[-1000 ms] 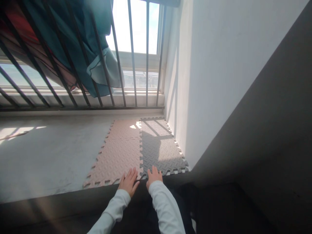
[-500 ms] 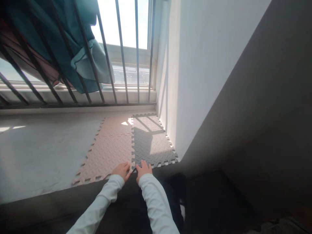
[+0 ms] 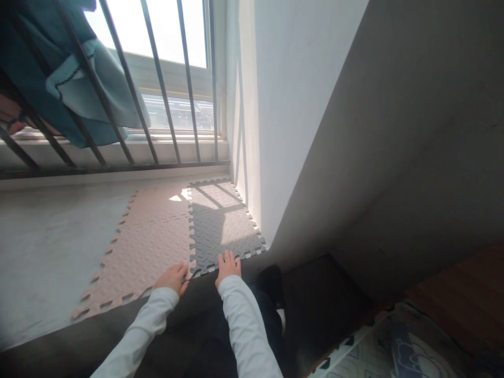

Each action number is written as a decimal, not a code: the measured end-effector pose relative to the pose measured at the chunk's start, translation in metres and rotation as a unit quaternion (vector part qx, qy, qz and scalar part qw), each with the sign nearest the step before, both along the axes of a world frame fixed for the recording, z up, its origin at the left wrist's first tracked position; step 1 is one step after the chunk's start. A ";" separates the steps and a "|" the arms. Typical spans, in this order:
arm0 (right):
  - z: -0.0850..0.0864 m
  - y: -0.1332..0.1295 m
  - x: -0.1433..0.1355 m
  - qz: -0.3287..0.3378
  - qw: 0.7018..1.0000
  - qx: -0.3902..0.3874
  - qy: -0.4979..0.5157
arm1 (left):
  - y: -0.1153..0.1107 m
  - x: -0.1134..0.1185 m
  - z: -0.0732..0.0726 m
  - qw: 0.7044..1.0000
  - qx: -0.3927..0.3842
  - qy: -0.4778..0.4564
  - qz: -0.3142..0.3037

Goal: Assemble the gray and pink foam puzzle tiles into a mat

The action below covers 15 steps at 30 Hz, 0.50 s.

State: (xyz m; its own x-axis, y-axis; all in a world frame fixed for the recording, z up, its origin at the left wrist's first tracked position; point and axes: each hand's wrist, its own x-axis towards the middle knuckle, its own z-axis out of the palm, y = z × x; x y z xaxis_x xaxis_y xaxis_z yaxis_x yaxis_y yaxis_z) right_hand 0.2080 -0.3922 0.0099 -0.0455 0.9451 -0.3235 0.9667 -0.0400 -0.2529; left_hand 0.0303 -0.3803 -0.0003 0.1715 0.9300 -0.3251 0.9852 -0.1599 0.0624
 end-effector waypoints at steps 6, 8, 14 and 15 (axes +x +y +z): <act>0.001 0.006 0.001 -0.005 1.000 -0.016 -0.008 | 0.001 -0.002 -0.005 1.000 -0.007 -0.008 -0.008; 0.003 0.006 -0.001 -0.008 1.000 -0.015 -0.007 | 0.001 -0.003 -0.006 1.000 -0.007 -0.008 -0.011; -0.003 0.004 -0.002 -0.014 1.000 -0.006 -0.003 | 0.000 -0.002 -0.005 1.000 0.008 0.006 -0.014; -0.004 0.003 -0.001 -0.015 1.000 -0.005 -0.003 | 0.000 -0.002 -0.005 1.000 0.011 0.008 -0.015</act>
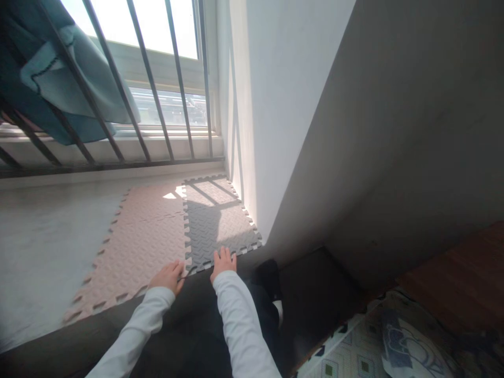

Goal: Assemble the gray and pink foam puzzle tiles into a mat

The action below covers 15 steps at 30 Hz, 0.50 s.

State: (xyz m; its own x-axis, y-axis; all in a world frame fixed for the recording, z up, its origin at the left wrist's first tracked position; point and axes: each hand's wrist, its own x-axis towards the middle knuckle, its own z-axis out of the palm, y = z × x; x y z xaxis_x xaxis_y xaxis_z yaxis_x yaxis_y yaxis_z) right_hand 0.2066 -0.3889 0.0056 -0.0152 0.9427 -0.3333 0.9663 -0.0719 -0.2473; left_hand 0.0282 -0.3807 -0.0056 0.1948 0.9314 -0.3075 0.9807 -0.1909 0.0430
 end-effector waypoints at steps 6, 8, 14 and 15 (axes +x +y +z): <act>-0.001 0.002 -0.001 -0.003 1.000 0.007 0.007 | -0.003 0.002 -0.002 0.999 0.035 -0.001 0.011; 0.001 0.003 -0.004 0.009 1.000 0.014 0.013 | -0.005 0.004 0.000 0.999 0.036 -0.004 0.013; -0.002 0.006 -0.011 0.105 0.994 0.017 0.024 | -0.012 0.018 0.012 0.998 0.034 0.033 0.028; -0.004 0.007 -0.011 0.107 0.994 0.013 0.023 | -0.012 0.019 0.014 0.998 0.032 0.037 0.031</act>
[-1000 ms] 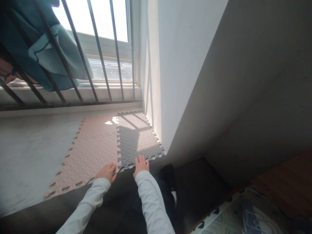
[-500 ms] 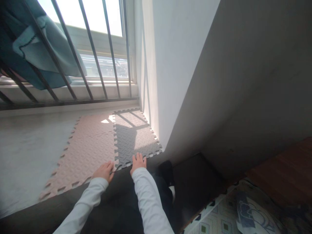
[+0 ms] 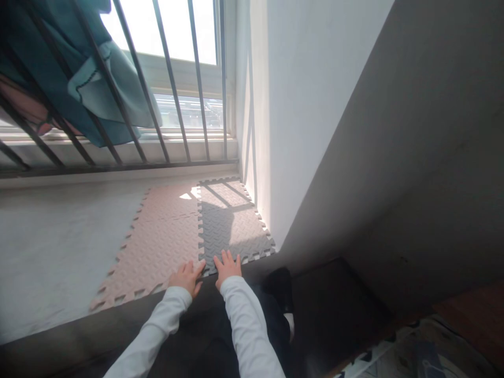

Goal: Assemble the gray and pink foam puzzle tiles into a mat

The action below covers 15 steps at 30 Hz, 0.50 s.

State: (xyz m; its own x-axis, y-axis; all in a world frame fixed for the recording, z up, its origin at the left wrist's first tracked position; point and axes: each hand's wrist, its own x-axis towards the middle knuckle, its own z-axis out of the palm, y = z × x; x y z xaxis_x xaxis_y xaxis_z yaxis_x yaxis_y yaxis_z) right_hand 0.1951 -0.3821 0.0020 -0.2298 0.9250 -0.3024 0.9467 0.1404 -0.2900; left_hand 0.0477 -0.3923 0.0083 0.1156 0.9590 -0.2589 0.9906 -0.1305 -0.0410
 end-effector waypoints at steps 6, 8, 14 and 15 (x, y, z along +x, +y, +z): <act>-0.002 0.002 0.001 -0.005 1.000 -0.004 0.001 | 0.005 0.003 0.011 0.999 -0.041 -0.013 0.003; -0.001 0.002 0.001 -0.006 1.000 -0.004 0.002 | 0.006 0.002 0.013 0.999 -0.047 -0.016 0.002; 0.002 0.001 0.000 -0.008 1.000 -0.009 -0.004 | 0.006 0.001 0.014 0.998 -0.051 -0.022 0.004; 0.003 0.001 0.000 -0.009 1.000 -0.010 -0.006 | 0.006 0.001 0.014 0.998 -0.051 -0.023 0.004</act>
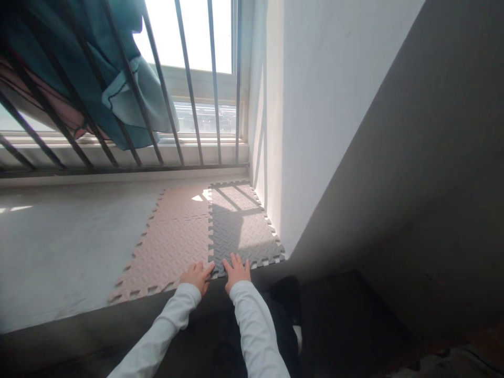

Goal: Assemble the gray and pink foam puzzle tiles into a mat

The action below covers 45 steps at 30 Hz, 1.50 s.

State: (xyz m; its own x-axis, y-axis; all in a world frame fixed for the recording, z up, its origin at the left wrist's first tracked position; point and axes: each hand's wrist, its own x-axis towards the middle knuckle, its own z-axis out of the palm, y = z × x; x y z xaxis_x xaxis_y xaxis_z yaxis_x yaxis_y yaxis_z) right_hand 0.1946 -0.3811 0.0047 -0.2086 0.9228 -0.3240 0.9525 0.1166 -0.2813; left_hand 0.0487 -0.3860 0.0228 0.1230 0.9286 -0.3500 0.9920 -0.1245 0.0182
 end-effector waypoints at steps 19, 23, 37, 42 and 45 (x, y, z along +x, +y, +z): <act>-0.001 0.000 0.000 0.000 1.000 0.000 -0.024 | 0.000 0.000 -0.003 1.000 0.006 -0.014 0.003; -0.004 0.000 0.001 0.000 1.000 0.006 -0.025 | 0.000 0.000 -0.003 1.000 -0.001 -0.015 0.007; -0.001 0.000 0.000 0.000 1.000 0.006 -0.026 | 0.010 -0.005 -0.005 0.999 0.020 -0.041 0.006; -0.006 -0.001 0.001 -0.006 1.000 0.015 -0.021 | 0.072 -0.023 -0.003 0.997 0.049 -0.054 0.019; -0.013 -0.001 0.003 -0.022 0.999 0.024 0.009 | 0.119 -0.031 -0.010 0.998 0.035 -0.046 0.033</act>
State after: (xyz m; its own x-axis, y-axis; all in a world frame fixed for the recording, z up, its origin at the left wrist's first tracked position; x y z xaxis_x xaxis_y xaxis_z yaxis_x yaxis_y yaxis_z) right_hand 0.1975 -0.3822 -0.0087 -0.1733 0.9457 -0.2750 0.9517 0.0889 -0.2938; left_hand 0.0177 -0.2667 0.0124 0.0900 0.9576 -0.2735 0.9926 -0.0639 0.1028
